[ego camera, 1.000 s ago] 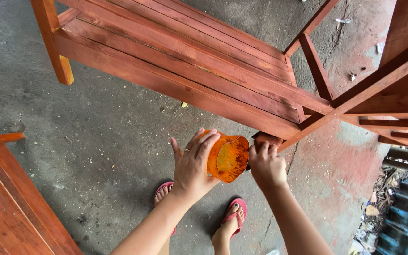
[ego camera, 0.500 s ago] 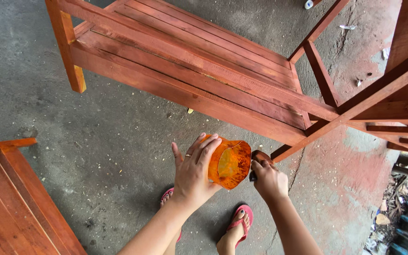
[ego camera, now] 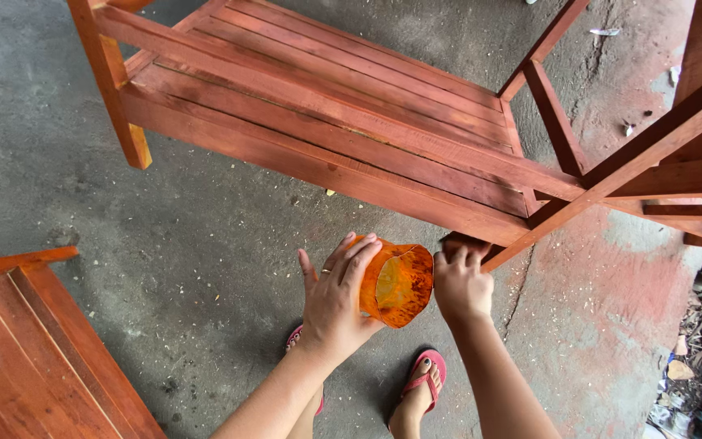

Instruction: The person applies a reddish-brown finish to a wooden chair using a brush and a small container. They repeatedly dip the brush into the container and coat the chair's frame and slats, working from the upper rails down to the legs.

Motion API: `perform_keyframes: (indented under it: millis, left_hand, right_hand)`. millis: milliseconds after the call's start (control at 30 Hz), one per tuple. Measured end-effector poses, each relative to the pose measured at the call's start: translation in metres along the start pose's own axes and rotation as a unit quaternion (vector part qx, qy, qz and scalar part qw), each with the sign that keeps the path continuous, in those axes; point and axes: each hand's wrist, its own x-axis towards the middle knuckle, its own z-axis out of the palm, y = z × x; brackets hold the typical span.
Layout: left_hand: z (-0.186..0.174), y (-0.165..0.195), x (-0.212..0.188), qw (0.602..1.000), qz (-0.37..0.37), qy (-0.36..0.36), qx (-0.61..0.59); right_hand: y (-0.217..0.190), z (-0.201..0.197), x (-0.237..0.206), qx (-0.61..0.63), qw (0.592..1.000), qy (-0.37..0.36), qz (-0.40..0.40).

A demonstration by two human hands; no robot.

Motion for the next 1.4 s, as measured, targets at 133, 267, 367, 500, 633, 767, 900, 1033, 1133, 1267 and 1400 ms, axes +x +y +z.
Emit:
perform_keyframes:
  millis: [133, 267, 367, 500, 633, 767, 900, 1033, 1133, 1267, 1400]
  left_hand:
    - [-0.005, 0.008, 0.002, 1.000, -0.006, 0.000, 0.000]
    - [-0.009, 0.018, 0.004, 1.000, -0.003, -0.008, 0.010]
    - [-0.009, 0.029, 0.008, 0.999, -0.003, -0.015, 0.028]
    - [0.005, 0.049, 0.011, 0.999, -0.008, 0.010, 0.033]
    - [0.035, 0.078, 0.018, 0.998, -0.031, 0.043, 0.025]
    - [0.073, 0.124, 0.021, 0.995, -0.034, 0.089, 0.001]
    - [0.117, 0.173, 0.030, 0.995, -0.040, 0.092, 0.009]
    - [0.153, 0.219, 0.035, 0.993, -0.009, 0.113, 0.014]
    - [0.173, 0.251, 0.039, 0.993, 0.005, 0.117, 0.019]
    - [0.201, 0.290, 0.041, 0.990, 0.037, 0.120, 0.070]
    - [0.222, 0.312, 0.036, 0.981, 0.082, 0.129, 0.117]
  right_hand:
    - [0.007, 0.005, 0.000, -0.012, 0.999, -0.024, 0.045]
    - [-0.005, 0.037, -0.011, -0.037, 0.999, -0.019, 0.032]
    - [-0.003, 0.051, -0.011, 0.089, 0.991, -0.093, 0.045]
    - [0.030, 0.055, -0.037, 0.282, 0.943, -0.150, 0.088]
    - [0.104, 0.040, -0.078, 0.506, 0.845, -0.008, 0.173]
    - [0.189, 0.014, -0.112, 0.756, 0.597, 0.086, 0.256]
    - [0.276, -0.016, -0.149, 0.805, 0.537, 0.195, 0.160]
    - [0.335, -0.044, -0.174, 0.790, 0.572, 0.219, 0.035]
    - [0.365, -0.062, -0.181, 0.774, 0.605, 0.173, -0.067]
    - [0.381, -0.071, -0.170, 0.679, 0.707, 0.141, -0.139]
    - [0.384, -0.067, -0.156, 0.625, 0.738, 0.164, -0.192]
